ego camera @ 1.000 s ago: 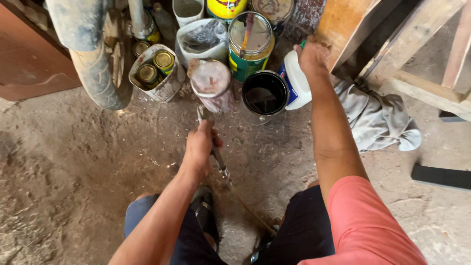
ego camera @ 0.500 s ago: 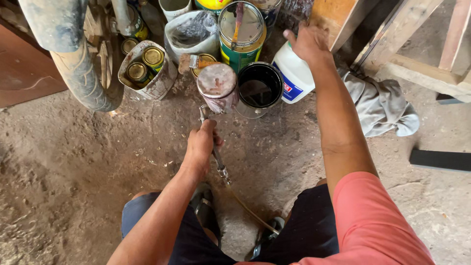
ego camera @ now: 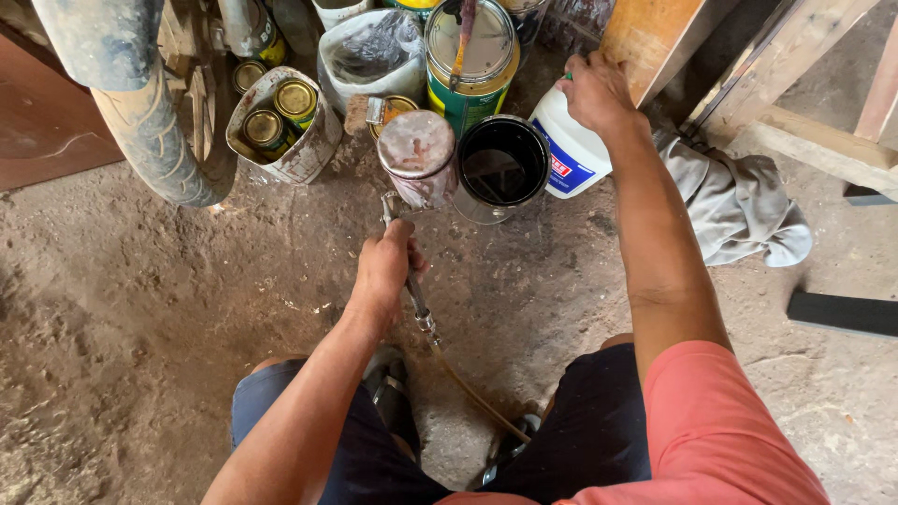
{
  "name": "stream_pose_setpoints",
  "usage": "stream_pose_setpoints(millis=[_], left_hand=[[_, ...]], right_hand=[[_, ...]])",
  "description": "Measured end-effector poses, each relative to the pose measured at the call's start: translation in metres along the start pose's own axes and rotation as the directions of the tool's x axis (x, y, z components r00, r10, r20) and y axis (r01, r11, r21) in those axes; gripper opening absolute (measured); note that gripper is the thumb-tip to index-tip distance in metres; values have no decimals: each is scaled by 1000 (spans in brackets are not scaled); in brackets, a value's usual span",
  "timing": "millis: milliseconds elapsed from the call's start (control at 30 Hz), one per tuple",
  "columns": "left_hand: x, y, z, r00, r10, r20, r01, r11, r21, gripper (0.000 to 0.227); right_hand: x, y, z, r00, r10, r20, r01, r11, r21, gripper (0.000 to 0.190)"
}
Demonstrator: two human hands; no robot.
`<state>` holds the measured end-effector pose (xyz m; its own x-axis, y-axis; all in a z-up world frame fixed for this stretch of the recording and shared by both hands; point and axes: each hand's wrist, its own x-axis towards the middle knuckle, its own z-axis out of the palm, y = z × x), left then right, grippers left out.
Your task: The person prepares paint in a small container, mixes it, and then uses a spray gun to apply a finish to a wooden furniture piece.
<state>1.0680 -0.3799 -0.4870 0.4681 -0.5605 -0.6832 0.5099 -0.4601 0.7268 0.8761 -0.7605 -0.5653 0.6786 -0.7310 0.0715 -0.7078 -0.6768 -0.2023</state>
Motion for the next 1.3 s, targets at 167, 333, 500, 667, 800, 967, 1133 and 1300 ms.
stream_pose_setpoints(millis=[167, 333, 500, 667, 800, 967, 1133, 1300], left_hand=[[5, 0, 0, 1000, 8, 6, -7, 1000, -6, 35], [7, 2, 4, 1000, 18, 10, -18, 1000, 1, 34], [7, 4, 5, 999, 12, 39, -12, 1000, -7, 35], [9, 3, 6, 999, -3, 37, 3, 1000, -1, 34], [10, 3, 5, 1000, 6, 27, -5, 1000, -16, 35], [10, 4, 4, 999, -7, 34, 8, 1000, -12, 34], [12, 5, 9, 999, -3, 54, 4, 1000, -19, 32], [13, 4, 19, 994, 52, 93, -53, 999, 8, 33]], right_hand=[[-1, -13, -30, 994, 24, 111, -21, 999, -33, 42], [4, -16, -39, 956, 174, 237, -168, 985, -48, 54], [8, -12, -23, 958, 132, 254, -125, 991, -46, 47], [4, -15, -35, 947, 54, 316, -46, 998, -33, 46], [4, -29, -53, 914, -55, 402, 133, 977, -169, 56], [0, -28, -59, 902, -66, 427, 151, 974, -169, 62], [-5, -9, -47, 920, 176, 351, -102, 971, -218, 56], [-4, 12, -29, 978, 1, 211, 6, 999, -33, 42]])
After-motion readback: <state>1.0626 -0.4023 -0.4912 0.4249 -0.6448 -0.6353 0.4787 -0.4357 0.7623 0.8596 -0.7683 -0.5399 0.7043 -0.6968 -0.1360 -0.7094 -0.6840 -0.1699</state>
